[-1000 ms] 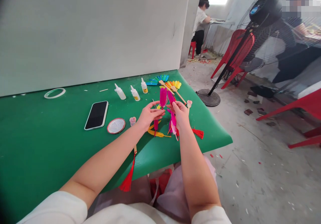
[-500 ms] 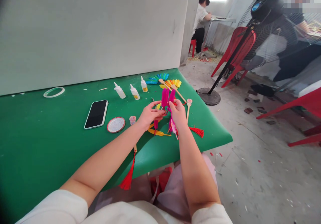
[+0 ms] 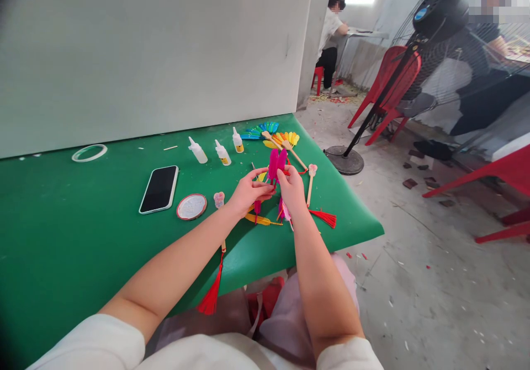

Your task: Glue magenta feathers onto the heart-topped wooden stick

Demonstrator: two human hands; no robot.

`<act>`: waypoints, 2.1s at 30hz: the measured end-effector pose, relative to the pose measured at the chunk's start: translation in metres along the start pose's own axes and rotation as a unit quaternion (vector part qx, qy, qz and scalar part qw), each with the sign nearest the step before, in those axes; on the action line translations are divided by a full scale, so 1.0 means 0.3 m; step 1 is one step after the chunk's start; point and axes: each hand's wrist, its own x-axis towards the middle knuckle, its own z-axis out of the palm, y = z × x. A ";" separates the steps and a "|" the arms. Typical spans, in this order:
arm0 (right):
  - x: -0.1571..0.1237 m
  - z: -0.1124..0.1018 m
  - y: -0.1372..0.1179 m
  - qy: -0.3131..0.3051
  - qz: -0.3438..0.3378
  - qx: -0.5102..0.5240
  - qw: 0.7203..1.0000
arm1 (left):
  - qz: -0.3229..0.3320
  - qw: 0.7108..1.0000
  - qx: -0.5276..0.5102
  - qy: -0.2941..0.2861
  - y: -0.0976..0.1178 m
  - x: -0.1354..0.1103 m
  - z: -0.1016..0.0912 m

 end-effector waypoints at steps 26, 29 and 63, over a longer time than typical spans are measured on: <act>0.000 -0.003 -0.003 -0.035 0.045 0.107 0.993 | -0.032 0.998 -0.048 0.023 0.017 -0.001 -0.005; 0.001 -0.004 -0.003 -0.028 0.044 0.097 0.994 | -0.040 0.998 -0.048 0.021 0.020 0.001 -0.007; -0.059 0.112 0.022 -0.121 0.071 -0.422 0.896 | 0.056 0.983 0.130 0.115 0.064 0.049 -0.119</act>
